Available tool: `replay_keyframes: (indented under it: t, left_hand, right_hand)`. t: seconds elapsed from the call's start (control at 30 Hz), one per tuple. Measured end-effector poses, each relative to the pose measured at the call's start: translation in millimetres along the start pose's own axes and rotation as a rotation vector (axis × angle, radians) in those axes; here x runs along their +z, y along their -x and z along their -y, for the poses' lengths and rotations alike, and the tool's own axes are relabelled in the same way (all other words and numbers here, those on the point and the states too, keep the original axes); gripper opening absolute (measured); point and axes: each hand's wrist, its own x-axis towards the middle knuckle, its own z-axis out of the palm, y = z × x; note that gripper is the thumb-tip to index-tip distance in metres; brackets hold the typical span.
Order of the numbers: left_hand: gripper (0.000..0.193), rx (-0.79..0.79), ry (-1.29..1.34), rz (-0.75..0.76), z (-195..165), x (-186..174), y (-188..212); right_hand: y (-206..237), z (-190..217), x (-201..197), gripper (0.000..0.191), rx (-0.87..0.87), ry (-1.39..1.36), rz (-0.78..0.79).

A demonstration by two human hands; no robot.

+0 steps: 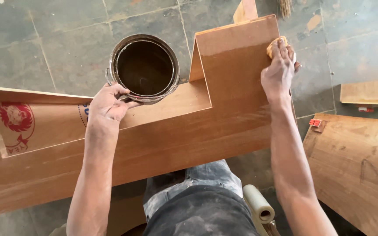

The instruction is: The person applies a liquid stain or polish to wooden furniture components using a cloth, repeatedly dipping the cloth into a metal container and wiping it across the wood surfaces.

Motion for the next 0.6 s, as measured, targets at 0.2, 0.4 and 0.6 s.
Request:
replay_keyframes:
  t: [0.2, 0.4, 0.6]
  left_hand:
    - [0.025, 0.358, -0.407, 0.167, 13.9, -0.3, 14.3]
    - [0.035, 0.067, -0.050, -0.049, 7.9, 25.5, 19.1]
    - [0.032, 0.104, 0.030, -0.066, 12.8, 39.3, 27.1]
  right_hand:
    - [-7.0, 115.4, 62.4, 0.069, -0.249, -0.242, 0.032]
    - [-31.4, 75.5, 34.2, 0.052, -0.305, -0.074, 0.223]
    - [-91.8, 5.4, 32.8, 0.061, -0.281, 0.259, -0.309]
